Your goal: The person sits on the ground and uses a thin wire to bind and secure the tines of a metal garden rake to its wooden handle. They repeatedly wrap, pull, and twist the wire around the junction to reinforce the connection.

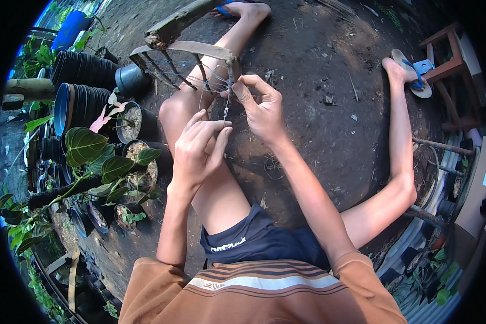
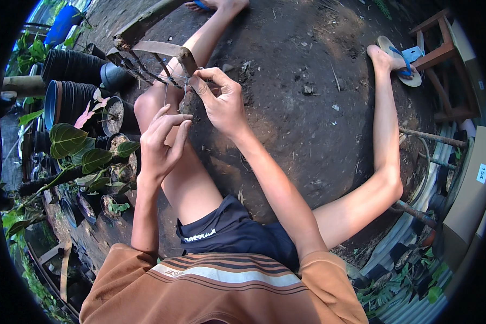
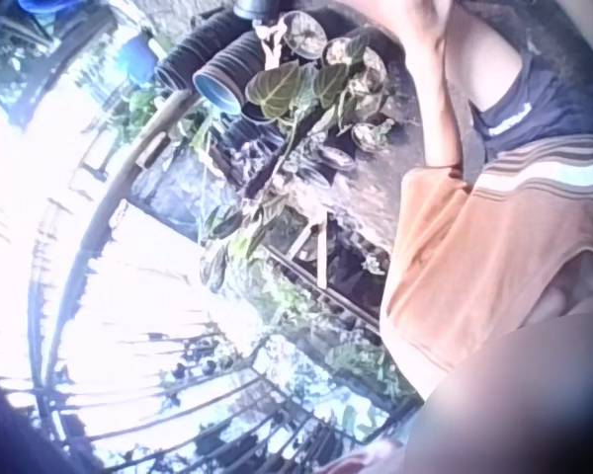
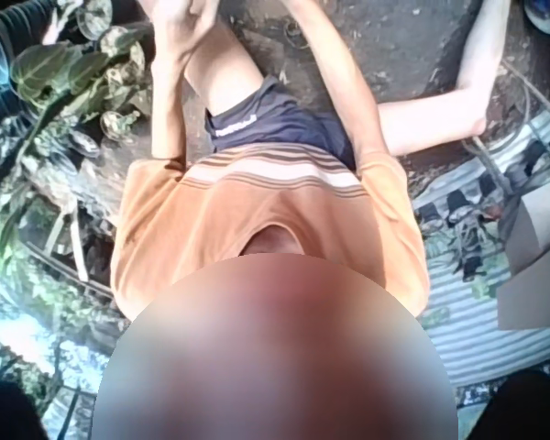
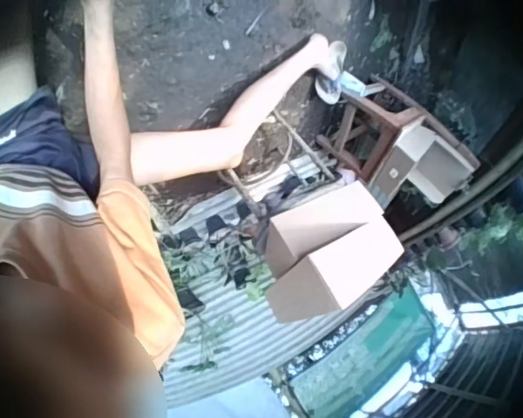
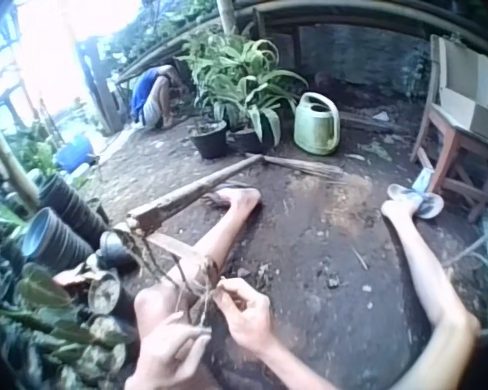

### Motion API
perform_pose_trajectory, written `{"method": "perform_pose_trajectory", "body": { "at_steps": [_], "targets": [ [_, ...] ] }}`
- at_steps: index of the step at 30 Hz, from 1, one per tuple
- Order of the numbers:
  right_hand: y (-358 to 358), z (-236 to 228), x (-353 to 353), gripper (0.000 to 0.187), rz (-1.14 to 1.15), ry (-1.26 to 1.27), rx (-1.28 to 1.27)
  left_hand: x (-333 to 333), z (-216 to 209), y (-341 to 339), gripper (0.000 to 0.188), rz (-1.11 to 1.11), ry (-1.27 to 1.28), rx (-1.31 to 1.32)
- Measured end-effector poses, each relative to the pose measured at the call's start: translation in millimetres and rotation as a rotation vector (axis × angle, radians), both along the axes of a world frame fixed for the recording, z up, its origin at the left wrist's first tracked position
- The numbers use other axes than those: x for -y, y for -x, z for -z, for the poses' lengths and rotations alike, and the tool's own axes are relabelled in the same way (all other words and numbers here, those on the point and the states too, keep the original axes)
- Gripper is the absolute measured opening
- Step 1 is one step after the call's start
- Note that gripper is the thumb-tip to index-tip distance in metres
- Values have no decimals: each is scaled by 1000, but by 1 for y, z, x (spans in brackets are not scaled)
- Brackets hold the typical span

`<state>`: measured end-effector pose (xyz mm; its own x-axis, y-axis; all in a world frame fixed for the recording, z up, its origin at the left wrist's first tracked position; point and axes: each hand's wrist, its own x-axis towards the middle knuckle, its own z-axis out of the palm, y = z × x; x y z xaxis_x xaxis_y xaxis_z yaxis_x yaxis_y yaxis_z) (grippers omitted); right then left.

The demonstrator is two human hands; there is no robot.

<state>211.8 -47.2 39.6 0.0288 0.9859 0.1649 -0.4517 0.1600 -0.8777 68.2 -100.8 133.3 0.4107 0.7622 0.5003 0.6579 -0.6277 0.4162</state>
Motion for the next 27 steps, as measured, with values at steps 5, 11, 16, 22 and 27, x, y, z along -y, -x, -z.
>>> {"method": "perform_pose_trajectory", "body": {
  "at_steps": [5, 11, 16, 22, 27],
  "targets": [
    [1, -3, -2, 25, -13, -29, -38, 49, -6, -29, 15, -310, 670, 695],
    [-20, -5, 10, 22, -53, 110, 76, 64, -15, -60, 19, -374, 579, 297],
    [-31, 7, 20, 20, -18, 73, 184, 27, -2, -7, 19, 75, 140, 21],
    [-18, 12, 31, 27, 54, 127, 111, 44, -2, 0, 24, -97, 254, 209],
    [-9, 2, 40, 31, 113, 179, -37, 47, -10, -33, 24, -172, 295, 270]
  ]
}}
